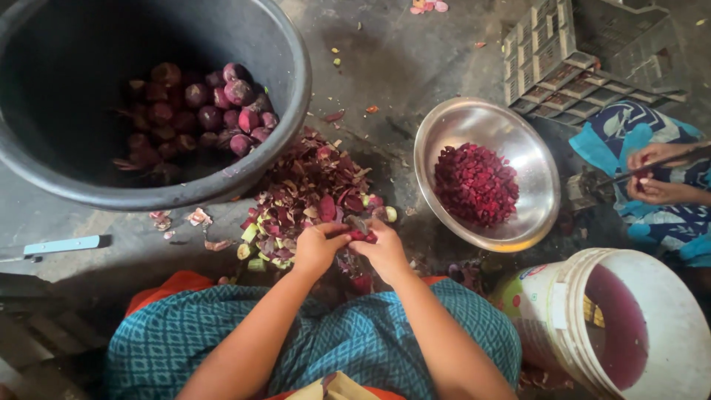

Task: The person sits on the floor and peels beetroots using a knife, placing the peeled pieces into a metal bowl. The peels are discarded on the floor, and a bucket of water is nearby.

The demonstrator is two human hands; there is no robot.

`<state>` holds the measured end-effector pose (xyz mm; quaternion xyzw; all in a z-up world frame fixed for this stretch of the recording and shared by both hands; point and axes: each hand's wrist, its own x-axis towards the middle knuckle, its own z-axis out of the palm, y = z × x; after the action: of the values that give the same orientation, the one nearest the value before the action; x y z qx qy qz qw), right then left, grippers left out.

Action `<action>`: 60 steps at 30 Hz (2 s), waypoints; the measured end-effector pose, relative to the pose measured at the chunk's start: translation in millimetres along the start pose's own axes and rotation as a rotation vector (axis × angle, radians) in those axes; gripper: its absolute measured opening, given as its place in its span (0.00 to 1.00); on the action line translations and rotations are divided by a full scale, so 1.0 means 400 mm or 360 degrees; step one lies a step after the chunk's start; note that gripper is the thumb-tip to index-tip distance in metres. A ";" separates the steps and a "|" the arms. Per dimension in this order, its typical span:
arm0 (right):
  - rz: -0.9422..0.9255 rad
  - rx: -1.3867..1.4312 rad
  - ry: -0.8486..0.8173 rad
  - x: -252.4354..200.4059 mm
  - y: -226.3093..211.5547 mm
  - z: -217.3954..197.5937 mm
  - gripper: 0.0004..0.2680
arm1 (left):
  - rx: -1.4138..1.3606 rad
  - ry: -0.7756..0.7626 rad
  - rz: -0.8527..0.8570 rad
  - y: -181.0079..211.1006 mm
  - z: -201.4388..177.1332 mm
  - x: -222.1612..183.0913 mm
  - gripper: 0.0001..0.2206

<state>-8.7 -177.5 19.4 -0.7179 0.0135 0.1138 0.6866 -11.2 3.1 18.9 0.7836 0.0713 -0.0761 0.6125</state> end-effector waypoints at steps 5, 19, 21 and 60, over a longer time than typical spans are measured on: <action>-0.0061 -0.0465 0.0188 -0.002 -0.011 0.002 0.10 | 0.0050 -0.0016 -0.0090 0.025 0.006 -0.001 0.14; -0.0700 -0.0924 0.0328 0.035 0.044 0.032 0.11 | -0.0172 0.0051 -0.0206 -0.105 0.038 0.072 0.12; -0.0244 -0.0365 0.0115 0.026 0.036 0.020 0.10 | -0.0574 -0.0103 -0.0269 -0.102 0.034 0.057 0.12; -0.0061 -0.0825 0.0858 0.016 -0.144 -0.289 0.10 | 0.0783 -0.0437 0.0678 -0.140 0.128 -0.095 0.12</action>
<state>24.3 -287.7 78.5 -0.8723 0.1509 -0.0926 0.4558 -61.6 -33.7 -38.7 0.8873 -0.1974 -0.0662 0.4115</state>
